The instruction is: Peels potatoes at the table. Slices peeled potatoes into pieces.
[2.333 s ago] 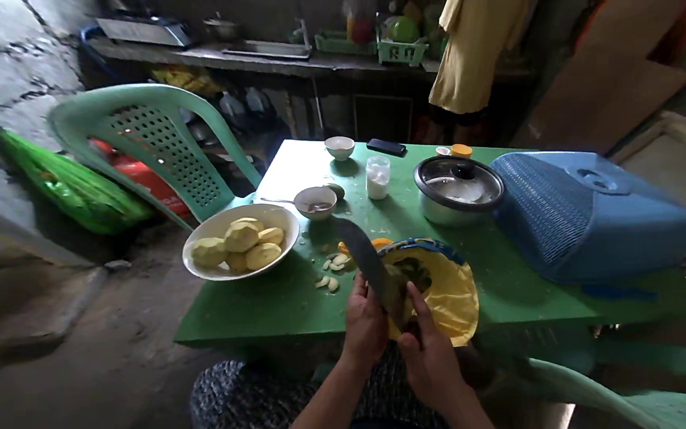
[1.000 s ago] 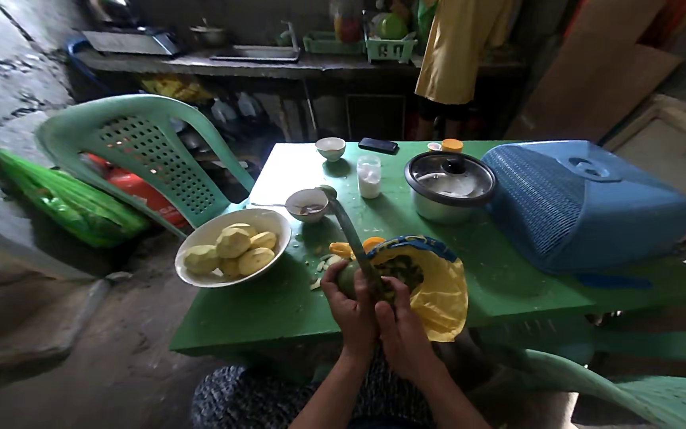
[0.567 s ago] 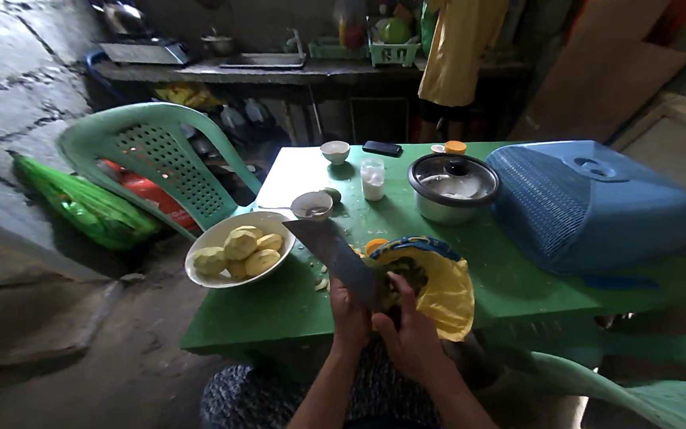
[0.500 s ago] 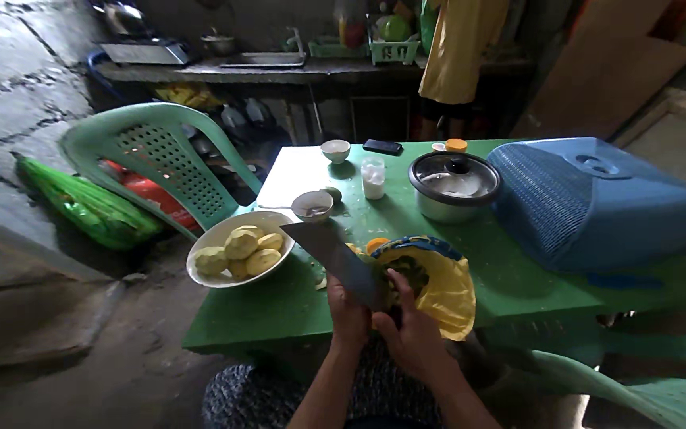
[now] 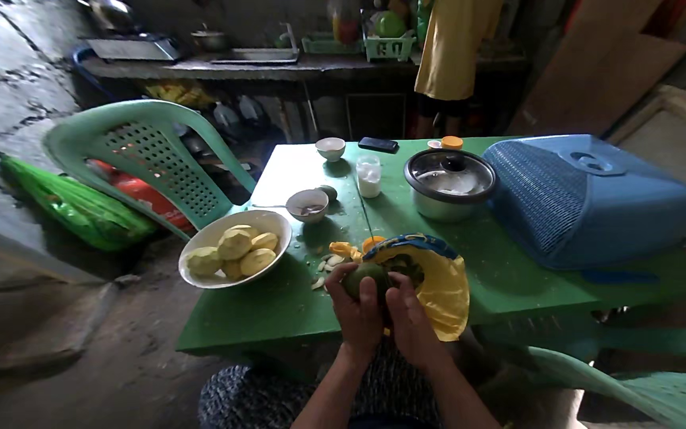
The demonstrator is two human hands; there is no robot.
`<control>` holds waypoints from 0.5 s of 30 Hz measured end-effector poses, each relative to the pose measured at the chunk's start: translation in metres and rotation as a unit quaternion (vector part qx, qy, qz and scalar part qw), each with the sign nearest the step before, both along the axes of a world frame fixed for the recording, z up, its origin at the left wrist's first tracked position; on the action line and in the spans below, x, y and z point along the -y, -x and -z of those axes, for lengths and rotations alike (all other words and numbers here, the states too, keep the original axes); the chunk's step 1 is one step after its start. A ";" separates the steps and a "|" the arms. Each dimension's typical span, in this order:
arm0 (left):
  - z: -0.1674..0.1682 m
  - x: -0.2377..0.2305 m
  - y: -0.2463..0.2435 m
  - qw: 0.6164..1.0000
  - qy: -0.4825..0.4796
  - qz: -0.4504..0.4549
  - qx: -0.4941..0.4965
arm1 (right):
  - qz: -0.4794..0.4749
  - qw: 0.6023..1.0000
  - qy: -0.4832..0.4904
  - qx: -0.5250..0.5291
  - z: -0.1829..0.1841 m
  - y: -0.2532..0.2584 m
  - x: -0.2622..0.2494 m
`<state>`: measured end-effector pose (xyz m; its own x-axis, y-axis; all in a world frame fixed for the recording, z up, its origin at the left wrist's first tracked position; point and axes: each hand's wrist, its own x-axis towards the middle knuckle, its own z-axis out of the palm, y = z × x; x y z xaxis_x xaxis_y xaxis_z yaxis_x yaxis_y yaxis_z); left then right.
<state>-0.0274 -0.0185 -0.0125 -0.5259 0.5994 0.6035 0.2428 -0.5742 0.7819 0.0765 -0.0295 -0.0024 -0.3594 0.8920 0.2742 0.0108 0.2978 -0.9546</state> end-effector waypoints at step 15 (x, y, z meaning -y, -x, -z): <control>-0.002 -0.002 0.000 0.980 0.042 0.149 0.122 | 0.050 0.995 0.061 0.055 -0.006 -0.008 -0.022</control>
